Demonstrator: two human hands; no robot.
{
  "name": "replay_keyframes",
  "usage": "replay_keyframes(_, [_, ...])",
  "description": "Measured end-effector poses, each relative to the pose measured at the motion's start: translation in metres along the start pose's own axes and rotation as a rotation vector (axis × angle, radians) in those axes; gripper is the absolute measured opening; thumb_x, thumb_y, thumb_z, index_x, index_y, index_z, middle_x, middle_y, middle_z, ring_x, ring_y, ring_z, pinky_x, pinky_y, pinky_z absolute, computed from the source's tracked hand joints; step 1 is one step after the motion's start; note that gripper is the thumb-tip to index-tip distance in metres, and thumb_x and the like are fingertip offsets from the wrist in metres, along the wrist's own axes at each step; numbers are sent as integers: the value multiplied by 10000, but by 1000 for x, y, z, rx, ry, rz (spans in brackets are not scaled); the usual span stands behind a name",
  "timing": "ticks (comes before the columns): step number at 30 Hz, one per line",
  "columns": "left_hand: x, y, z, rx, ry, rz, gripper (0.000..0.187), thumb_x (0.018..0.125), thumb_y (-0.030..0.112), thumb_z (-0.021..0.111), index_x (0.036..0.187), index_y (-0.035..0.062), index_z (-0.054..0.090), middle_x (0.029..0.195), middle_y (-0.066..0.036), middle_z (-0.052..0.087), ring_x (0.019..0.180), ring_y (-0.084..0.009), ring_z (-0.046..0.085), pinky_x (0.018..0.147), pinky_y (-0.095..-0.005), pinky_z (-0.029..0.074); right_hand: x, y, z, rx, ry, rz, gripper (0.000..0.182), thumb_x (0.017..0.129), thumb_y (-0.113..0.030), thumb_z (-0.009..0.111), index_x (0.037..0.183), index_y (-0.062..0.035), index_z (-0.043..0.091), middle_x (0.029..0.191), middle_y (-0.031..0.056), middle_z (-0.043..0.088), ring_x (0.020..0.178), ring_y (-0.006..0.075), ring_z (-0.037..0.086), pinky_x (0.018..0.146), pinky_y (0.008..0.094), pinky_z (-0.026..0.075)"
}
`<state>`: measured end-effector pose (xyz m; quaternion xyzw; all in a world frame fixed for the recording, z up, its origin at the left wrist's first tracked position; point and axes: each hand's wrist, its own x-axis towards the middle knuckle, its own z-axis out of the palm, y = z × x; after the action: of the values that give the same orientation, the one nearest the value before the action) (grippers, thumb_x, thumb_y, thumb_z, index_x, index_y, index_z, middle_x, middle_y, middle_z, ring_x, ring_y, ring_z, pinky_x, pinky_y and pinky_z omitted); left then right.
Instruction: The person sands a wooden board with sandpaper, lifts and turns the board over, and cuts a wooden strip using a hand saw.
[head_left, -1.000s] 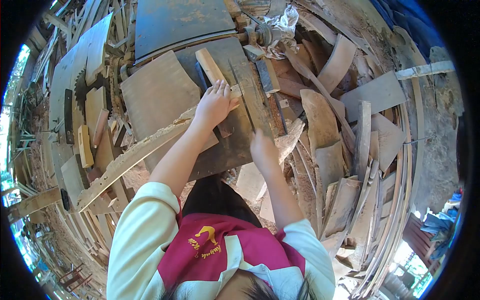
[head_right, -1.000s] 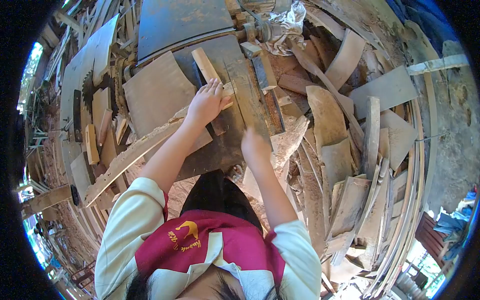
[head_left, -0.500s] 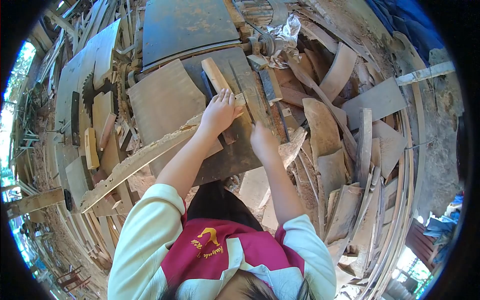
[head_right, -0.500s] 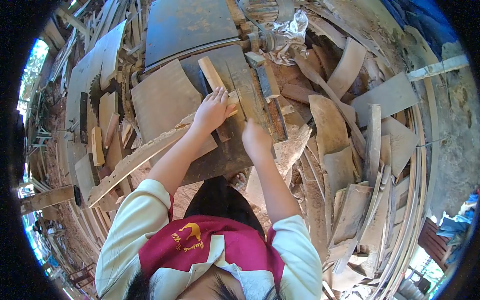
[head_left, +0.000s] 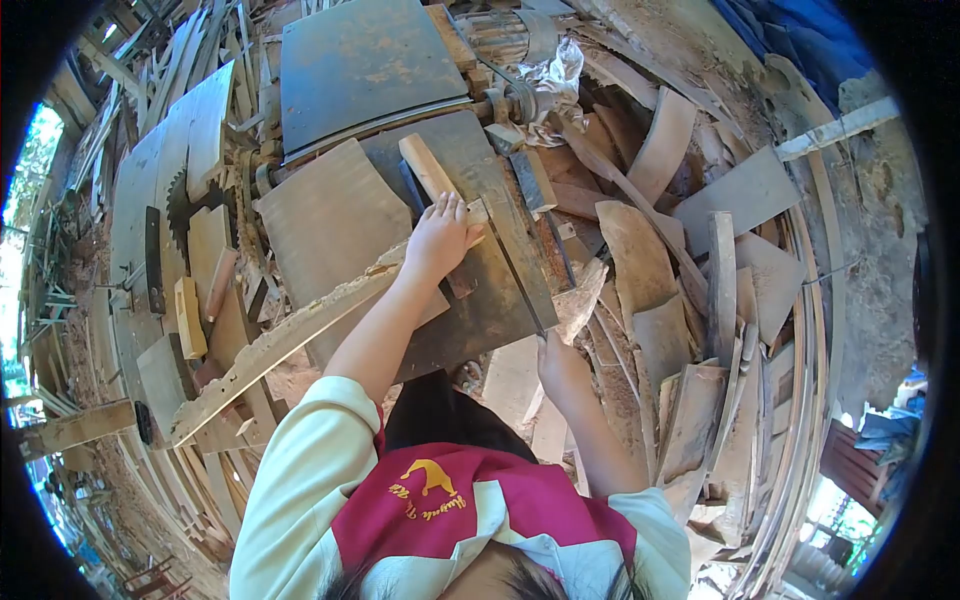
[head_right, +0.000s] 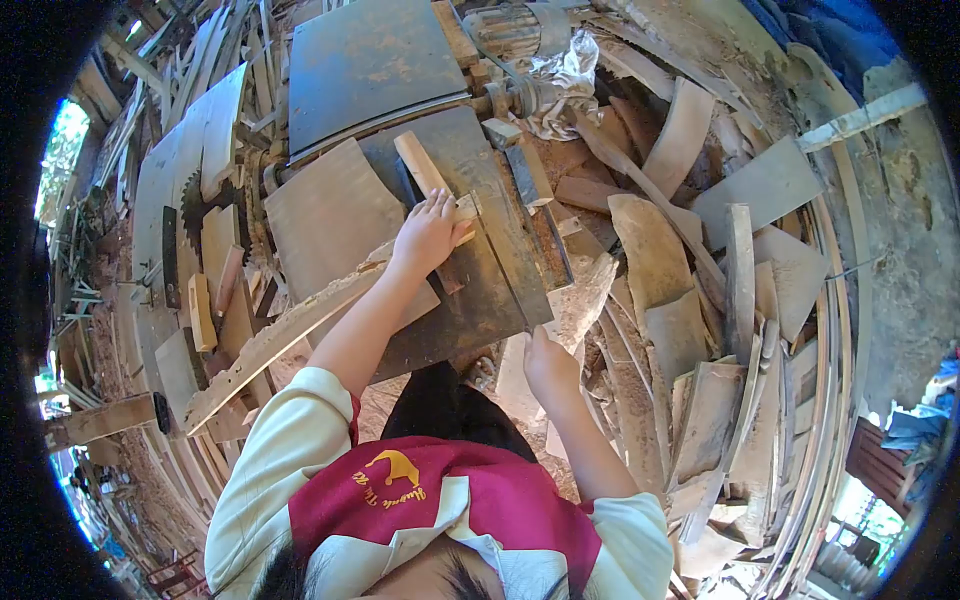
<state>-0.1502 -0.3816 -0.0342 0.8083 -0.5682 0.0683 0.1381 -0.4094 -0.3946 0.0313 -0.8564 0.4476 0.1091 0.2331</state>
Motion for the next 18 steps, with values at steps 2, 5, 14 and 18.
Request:
replay_keyframes(2, [-1, 0, 0, 3, 0, 1, 534, 889, 393, 393, 1133, -74, 480, 1200, -220, 494, 1162, -298, 450, 945, -370, 357, 8, -7, -4, 5, 12, -11, 218, 892, -267, 383, 913, -61, 452, 685, 201, 594, 669, 400, 584, 609, 513, 438])
replay_keyframes(5, [-1, 0, 3, -7, 9, -4, 528, 887, 387, 400, 1132, -74, 481, 1202, -222, 492, 1162, -298, 450, 945, -370, 358, 47, -32, -9, 24, 17, -18, 244, 895, -270, 373, 934, -49, 470, 739, 206, 601, 719, 395, 587, 643, 504, 444])
replay_keyframes(14, [3, -4, 2, -25, -59, -13, 518, 889, 351, 411, 1164, -86, 455, 1232, -226, 462, 1188, -298, 419, 961, -372, 344, 131, -66, 10, 76, 167, -104, 279, 899, -284, 360, 934, -46, 503, 807, 224, 601, 786, 397, 586, 692, 494, 447])
replay_keyframes(18, [1, -3, 4, -24, -52, -6, 515, 896, 352, 401, 1164, -84, 457, 1234, -221, 462, 1187, -296, 420, 966, -374, 340, 68, -36, 16, 30, 78, 2, 253, 901, -286, 370, 914, -57, 477, 735, 221, 596, 704, 409, 582, 631, 511, 442])
